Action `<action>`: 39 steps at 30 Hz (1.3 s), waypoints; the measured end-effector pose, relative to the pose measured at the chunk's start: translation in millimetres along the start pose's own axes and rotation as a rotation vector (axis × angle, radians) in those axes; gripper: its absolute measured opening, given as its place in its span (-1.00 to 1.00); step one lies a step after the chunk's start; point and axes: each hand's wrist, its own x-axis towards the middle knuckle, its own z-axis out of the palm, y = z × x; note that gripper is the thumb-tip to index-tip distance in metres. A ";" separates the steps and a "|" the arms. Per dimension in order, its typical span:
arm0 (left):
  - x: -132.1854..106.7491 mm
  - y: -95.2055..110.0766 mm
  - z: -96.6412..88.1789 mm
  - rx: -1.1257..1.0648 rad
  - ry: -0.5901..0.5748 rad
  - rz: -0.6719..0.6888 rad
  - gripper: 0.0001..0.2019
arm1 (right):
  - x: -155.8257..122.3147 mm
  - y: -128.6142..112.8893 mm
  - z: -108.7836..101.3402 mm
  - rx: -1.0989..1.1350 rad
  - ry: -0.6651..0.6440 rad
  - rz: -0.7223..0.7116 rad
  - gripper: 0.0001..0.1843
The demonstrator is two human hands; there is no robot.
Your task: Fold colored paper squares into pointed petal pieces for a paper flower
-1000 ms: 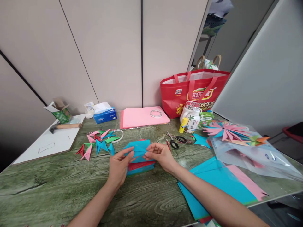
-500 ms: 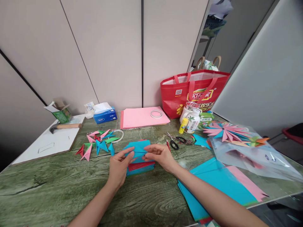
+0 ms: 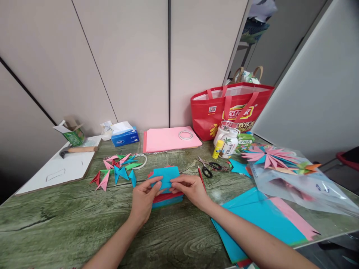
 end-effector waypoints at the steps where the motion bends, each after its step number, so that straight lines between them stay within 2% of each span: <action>1: -0.3 -0.5 -0.3 0.004 -0.002 0.005 -0.77 | 0.1 0.7 0.3 0.003 0.011 0.004 -0.88; 10: 0.8 -1.3 0.9 0.055 0.066 0.008 -0.78 | -1.9 2.2 2.9 -0.006 0.006 0.003 -0.89; 15: 2.8 -3.9 -2.4 0.044 0.098 0.040 -0.78 | -0.1 2.0 0.6 0.060 -0.035 0.020 -0.75; 19: 3.7 -3.7 -4.3 0.032 0.093 0.053 -0.79 | 3.5 3.7 -3.2 0.110 -0.002 0.016 -0.69; 27: 3.6 -6.6 -5.6 0.085 0.114 0.081 -0.79 | 6.6 -0.4 -4.9 0.243 -0.009 0.182 -0.67; 30: 3.1 -6.5 -5.3 0.113 0.108 0.081 -0.78 | 6.6 -2.2 -6.3 0.289 -0.076 0.247 -0.66; 34: 1.7 -6.1 -3.7 0.236 0.096 0.085 -0.78 | 5.9 0.1 -6.5 0.227 -0.177 0.251 -0.64; 39: -0.2 -7.1 -2.2 0.352 0.052 0.096 -0.77 | 6.8 2.9 -7.2 0.103 -0.171 0.272 -0.62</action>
